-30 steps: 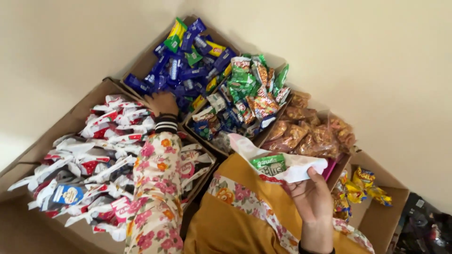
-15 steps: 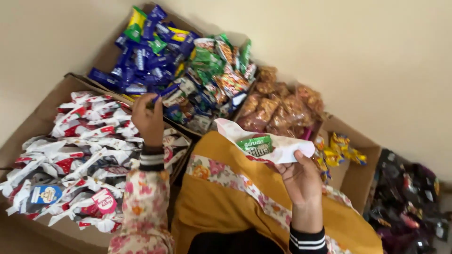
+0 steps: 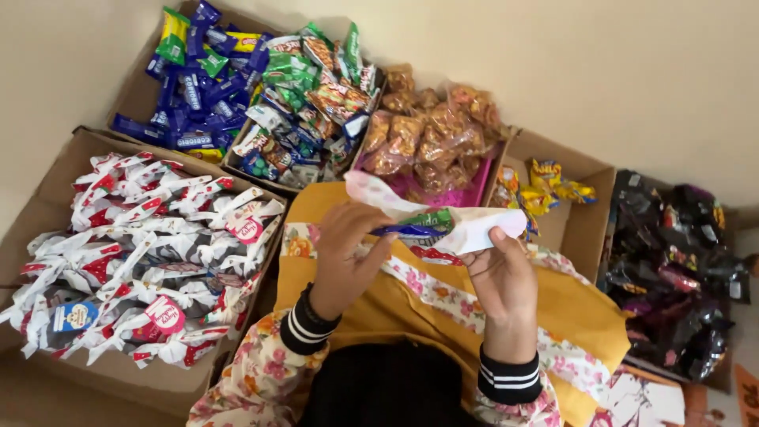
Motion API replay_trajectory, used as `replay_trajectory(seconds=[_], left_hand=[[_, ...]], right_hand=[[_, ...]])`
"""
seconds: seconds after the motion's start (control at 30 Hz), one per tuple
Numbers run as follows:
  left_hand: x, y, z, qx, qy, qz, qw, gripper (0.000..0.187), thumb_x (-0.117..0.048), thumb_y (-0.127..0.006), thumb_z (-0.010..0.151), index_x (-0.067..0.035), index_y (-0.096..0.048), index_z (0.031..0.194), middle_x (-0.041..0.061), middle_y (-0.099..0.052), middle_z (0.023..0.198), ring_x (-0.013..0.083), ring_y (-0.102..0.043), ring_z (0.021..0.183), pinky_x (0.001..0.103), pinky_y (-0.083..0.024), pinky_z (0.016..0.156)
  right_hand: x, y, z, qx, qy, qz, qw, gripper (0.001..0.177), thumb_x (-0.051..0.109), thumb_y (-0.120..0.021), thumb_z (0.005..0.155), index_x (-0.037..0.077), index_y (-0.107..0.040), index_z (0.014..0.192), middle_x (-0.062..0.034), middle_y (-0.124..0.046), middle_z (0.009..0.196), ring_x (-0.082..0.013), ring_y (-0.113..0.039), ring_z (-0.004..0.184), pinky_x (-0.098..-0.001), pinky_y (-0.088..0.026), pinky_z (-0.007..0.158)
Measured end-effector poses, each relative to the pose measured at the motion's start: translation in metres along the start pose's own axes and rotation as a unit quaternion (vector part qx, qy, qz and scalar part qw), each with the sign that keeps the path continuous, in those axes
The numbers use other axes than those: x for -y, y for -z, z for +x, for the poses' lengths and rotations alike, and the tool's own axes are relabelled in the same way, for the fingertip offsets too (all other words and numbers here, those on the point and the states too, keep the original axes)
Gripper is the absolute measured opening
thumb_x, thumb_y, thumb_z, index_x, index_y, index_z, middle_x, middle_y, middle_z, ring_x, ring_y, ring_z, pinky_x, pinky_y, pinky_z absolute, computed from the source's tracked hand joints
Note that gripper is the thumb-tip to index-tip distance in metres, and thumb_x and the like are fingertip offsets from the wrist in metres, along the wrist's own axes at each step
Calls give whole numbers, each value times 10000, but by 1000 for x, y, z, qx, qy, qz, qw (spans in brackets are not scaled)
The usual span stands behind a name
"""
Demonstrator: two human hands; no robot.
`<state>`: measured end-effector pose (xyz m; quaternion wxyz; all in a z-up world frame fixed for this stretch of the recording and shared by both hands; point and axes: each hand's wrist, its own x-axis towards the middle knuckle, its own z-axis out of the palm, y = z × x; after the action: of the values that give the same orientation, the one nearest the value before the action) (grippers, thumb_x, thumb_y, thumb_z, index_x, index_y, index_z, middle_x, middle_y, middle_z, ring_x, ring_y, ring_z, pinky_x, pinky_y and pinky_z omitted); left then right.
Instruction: Packing individual snack packets into small decorative gift bags for distribution.
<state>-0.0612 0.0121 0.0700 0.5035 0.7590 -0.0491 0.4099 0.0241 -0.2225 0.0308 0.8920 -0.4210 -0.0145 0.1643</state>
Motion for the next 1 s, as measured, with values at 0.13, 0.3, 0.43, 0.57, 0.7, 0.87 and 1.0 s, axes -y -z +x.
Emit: replay_trajectory(seconds=[0.13, 0.3, 0.43, 0.57, 0.7, 0.87, 1.0], left_hand=[[-15, -22, -13, 24, 10, 9, 1000, 142, -170, -774, 896, -129, -740, 1028, 17, -729, 983, 242, -681, 992, 410, -326, 1095], [-39, -38, -18, 39, -15, 3, 999, 325, -204, -775, 915, -124, -691, 1219, 15, -740, 1061, 207, -684, 1021, 467, -290, 1151], [-46, -53, -36, 93, -67, 66, 991, 288, -228, -693, 968, -150, -669, 1245, 7, -729, 1135, 218, -663, 1088, 523, -216, 1182], [-60, -66, -52, 110, -93, 80, 986, 409, -381, -629, 990, -113, -656, 1299, 89, -685, 1183, 277, -607, 1203, 560, -130, 1222], [-64, -77, -71, 75, -136, 149, 977, 476, -339, -787, 888, -162, -675, 1315, 23, -705, 1047, 243, -621, 1164, 650, -58, 1210], [-78, -93, -66, 16, -161, 79, 984, 672, -321, -753, 924, -192, -442, 1505, 67, -612, 1288, 271, -499, 1350, 635, 19, 1233], [-56, -104, -104, -114, -10, -67, 991, 1319, -420, -929, 740, -157, -8, 1647, 165, 43, 1685, 365, 29, 1555, 580, 57, 1241]], right_hand=[[8, -2, -21, 1, 32, 24, 999, 185, 136, -640, 934, 13, -732, 1037, -214, -769, 997, -363, -778, 863, -474, -670, 750], [17, -3, -41, -6, 62, 33, 998, 196, 97, -621, 934, 3, -735, 1061, -227, -760, 1001, -384, -774, 882, -523, -668, 737], [24, 2, -59, -18, 73, 34, 997, 203, 105, -622, 926, 7, -738, 1062, -221, -760, 1004, -393, -770, 902, -544, -664, 749], [34, 5, -74, -9, 91, 44, 995, 177, 102, -630, 932, 13, -751, 1025, -217, -764, 998, -385, -775, 902, -562, -656, 780], [44, 18, -87, -28, 106, 36, 993, 197, 122, -640, 925, 21, -751, 1053, -196, -765, 1004, -380, -772, 899, -545, -656, 760], [53, 23, -103, -56, 141, 26, 988, 165, 92, -653, 920, -14, -738, 1014, -229, -759, 953, -386, -774, 845, -524, -667, 705], [66, 40, -113, -108, 186, 10, 977, 138, 52, -668, 911, -16, -729, 1015, -226, -758, 937, -367, -776, 813, -487, -673, 686]])
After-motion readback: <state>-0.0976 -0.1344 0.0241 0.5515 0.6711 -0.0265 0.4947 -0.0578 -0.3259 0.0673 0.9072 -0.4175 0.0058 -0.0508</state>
